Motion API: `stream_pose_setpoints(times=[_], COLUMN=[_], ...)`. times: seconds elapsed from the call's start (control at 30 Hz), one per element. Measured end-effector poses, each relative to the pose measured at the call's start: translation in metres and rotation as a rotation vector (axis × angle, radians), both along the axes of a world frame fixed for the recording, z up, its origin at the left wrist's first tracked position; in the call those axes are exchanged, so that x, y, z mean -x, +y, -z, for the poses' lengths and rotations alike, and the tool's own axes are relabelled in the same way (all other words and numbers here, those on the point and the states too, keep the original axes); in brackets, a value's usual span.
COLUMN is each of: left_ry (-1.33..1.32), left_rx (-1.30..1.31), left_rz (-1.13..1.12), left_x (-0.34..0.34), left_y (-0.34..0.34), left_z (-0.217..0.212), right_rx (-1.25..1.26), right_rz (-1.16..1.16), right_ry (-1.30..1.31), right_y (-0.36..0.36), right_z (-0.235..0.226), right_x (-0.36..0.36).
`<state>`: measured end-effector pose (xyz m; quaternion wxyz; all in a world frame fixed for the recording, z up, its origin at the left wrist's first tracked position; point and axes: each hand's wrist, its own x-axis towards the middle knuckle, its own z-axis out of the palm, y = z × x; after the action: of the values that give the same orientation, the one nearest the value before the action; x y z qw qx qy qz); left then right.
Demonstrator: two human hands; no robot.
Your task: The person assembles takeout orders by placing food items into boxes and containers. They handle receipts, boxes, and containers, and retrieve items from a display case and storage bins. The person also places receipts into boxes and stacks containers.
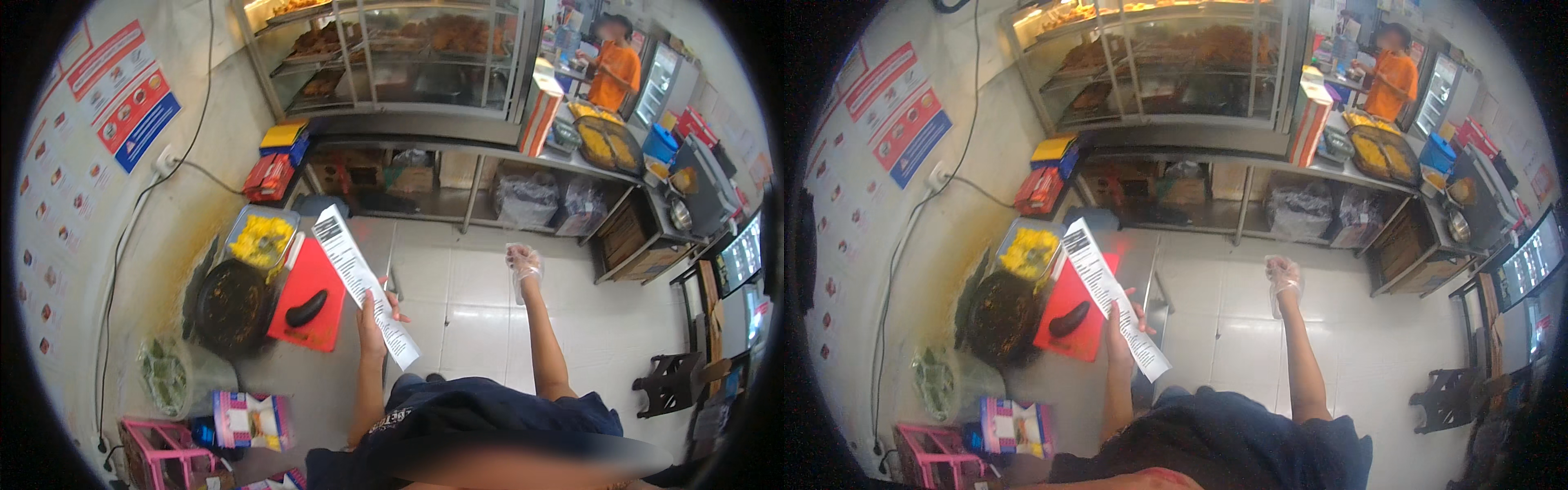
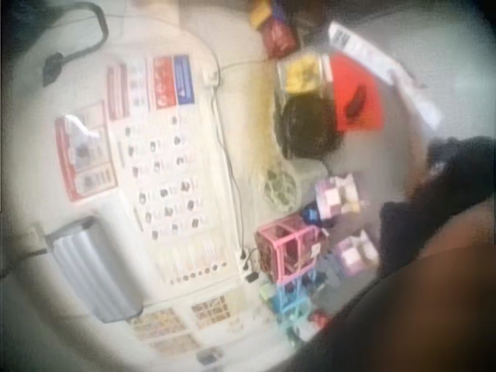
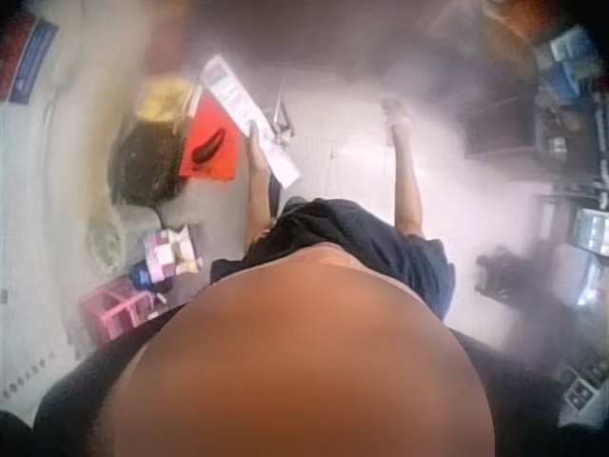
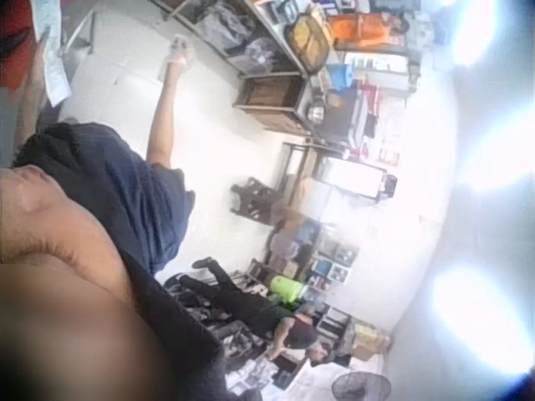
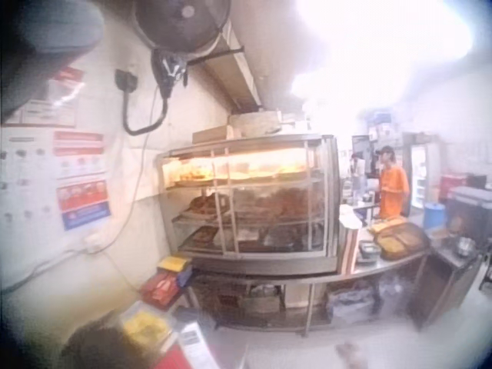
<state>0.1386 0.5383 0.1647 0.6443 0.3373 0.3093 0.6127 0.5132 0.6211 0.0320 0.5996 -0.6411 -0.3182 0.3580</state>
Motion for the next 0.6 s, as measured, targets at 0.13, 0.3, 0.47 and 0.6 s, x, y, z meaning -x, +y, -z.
stream_pose_setpoints(times=[0.13,0.3,0.47,0.6], left_ry=[0.055,0.05,0.02,-0.06], left_rx=[-0.033,-0.073,-0.05,-0.037], left_rz=[0.159,0.225,0.24,0.222], left_x=[-0.041,-0.084,-0.101,-0.115], left_y=[0.071,0.194,0.333,0.417], left_z=[-0.021,-0.01,0.008,-0.005], right_rx=[-0.055,-0.402,-0.44,-0.626], right_rz=[0.049,-0.003,0.225,0.365], right_ry=[-0.142,-0.149,-0.664,-0.548], right_y=[0.061,0.202,0.352,0.421], right_z=[-0.047,-0.146,-0.272,-0.337], right_x=[-0.052,-0.105,-0.153,-0.142])
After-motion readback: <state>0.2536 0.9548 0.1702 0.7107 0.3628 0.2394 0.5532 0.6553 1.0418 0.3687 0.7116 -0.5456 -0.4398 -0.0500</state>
